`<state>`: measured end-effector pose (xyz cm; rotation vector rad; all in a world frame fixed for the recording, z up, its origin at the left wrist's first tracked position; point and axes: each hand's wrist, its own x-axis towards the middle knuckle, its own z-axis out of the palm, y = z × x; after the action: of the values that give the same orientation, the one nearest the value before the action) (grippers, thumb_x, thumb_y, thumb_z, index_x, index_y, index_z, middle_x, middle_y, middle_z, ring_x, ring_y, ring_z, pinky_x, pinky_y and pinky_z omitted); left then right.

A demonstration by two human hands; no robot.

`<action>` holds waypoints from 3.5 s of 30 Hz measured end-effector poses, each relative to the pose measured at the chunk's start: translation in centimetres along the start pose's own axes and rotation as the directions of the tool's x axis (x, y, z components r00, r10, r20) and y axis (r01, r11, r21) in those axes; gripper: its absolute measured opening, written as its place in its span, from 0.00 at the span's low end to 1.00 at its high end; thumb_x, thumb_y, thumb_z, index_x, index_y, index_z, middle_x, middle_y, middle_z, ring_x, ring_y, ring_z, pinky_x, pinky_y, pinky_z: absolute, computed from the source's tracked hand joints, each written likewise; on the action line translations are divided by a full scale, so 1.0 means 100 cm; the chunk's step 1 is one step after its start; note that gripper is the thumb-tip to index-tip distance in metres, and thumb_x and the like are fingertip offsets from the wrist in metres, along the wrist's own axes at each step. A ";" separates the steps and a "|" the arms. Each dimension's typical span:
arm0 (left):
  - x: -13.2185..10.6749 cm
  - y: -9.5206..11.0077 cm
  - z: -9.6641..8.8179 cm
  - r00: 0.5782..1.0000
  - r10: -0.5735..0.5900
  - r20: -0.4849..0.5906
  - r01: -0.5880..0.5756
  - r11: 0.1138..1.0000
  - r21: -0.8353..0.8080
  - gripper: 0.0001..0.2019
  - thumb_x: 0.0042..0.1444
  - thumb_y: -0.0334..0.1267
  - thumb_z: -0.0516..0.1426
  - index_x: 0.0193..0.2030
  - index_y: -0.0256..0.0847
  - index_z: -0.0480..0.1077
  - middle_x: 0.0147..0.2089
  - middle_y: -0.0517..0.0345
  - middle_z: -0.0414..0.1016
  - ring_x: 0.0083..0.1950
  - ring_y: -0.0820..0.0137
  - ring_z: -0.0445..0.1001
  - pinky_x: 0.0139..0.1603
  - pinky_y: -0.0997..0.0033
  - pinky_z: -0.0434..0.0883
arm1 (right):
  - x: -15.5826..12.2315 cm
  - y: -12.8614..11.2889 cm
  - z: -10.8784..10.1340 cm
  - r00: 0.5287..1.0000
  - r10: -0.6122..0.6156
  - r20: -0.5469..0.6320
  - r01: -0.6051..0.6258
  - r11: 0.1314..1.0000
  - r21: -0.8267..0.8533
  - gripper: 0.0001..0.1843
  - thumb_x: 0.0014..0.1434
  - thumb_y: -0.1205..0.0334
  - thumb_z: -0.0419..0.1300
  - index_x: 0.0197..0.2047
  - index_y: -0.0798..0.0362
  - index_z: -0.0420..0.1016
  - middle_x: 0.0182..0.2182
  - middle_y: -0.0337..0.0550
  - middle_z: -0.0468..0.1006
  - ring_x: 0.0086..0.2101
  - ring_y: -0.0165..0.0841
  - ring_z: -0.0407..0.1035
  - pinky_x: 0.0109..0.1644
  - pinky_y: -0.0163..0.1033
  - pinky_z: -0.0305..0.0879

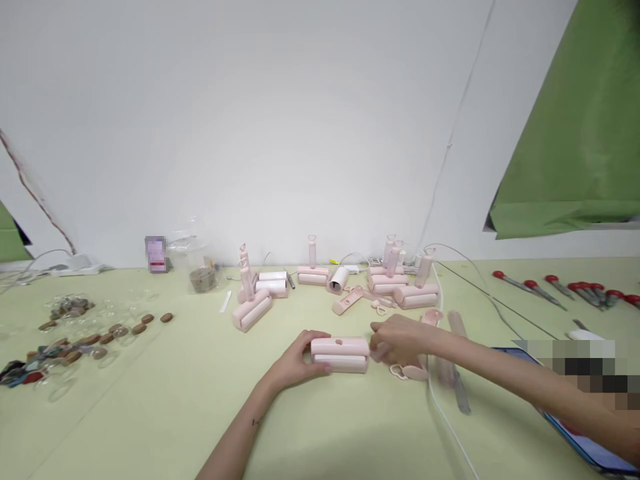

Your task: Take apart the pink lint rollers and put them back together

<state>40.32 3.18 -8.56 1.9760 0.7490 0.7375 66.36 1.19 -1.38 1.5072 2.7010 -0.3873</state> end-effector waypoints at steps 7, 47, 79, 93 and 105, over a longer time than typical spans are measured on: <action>0.001 0.002 -0.002 0.992 -0.123 -0.005 0.123 0.992 -0.007 0.30 0.41 0.41 0.62 0.52 0.44 0.57 0.47 0.55 0.64 0.48 0.64 0.65 0.47 0.67 0.64 | -0.003 -0.009 -0.038 0.944 0.019 -0.330 0.004 0.998 0.067 0.11 0.54 0.55 0.51 0.38 0.52 0.65 0.35 0.42 0.71 0.31 0.32 0.66 0.31 0.35 0.59; -0.002 0.013 -0.004 0.984 -0.166 0.071 0.165 0.986 0.026 0.21 0.43 0.38 0.59 0.43 0.42 0.58 0.41 0.59 0.64 0.39 0.69 0.65 0.37 0.73 0.65 | 0.024 -0.056 -0.033 0.898 0.014 -0.440 0.155 0.925 0.346 0.11 0.46 0.59 0.60 0.27 0.51 0.60 0.28 0.35 0.74 0.30 0.30 0.69 0.30 0.32 0.57; -0.001 0.008 -0.003 0.971 -0.218 0.096 0.222 0.975 -0.024 0.25 0.37 0.41 0.63 0.41 0.41 0.57 0.37 0.61 0.63 0.37 0.70 0.63 0.33 0.75 0.61 | 0.042 -0.064 -0.066 0.996 -0.081 0.030 0.066 0.943 0.327 0.16 0.45 0.51 0.57 0.24 0.52 0.54 0.21 0.32 0.63 0.19 0.24 0.60 0.14 0.27 0.52; -0.024 0.044 0.063 0.868 -0.218 -0.446 0.424 0.793 0.437 0.32 0.27 0.53 0.64 0.37 0.36 0.59 0.37 0.50 0.66 0.40 0.57 0.65 0.39 0.61 0.62 | 0.035 -0.068 -0.032 0.903 0.040 -0.427 0.039 0.984 0.176 0.16 0.47 0.57 0.54 0.19 0.53 0.48 0.16 0.32 0.60 0.18 0.24 0.53 0.21 0.30 0.44; -0.019 0.047 0.084 0.851 -0.041 -0.524 0.424 0.642 0.639 0.31 0.39 0.45 0.59 0.48 0.30 0.55 0.43 0.41 0.71 0.36 0.57 0.73 0.51 0.48 0.55 | 0.010 -0.086 -0.013 0.790 0.310 -0.529 -0.149 0.934 0.324 0.12 0.46 0.60 0.53 0.21 0.53 0.51 0.18 0.33 0.64 0.20 0.26 0.58 0.23 0.30 0.46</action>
<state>46.23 -4.61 -8.58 2.3396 1.8258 0.8316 58.72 -2.04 1.50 2.3464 2.9014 -0.3367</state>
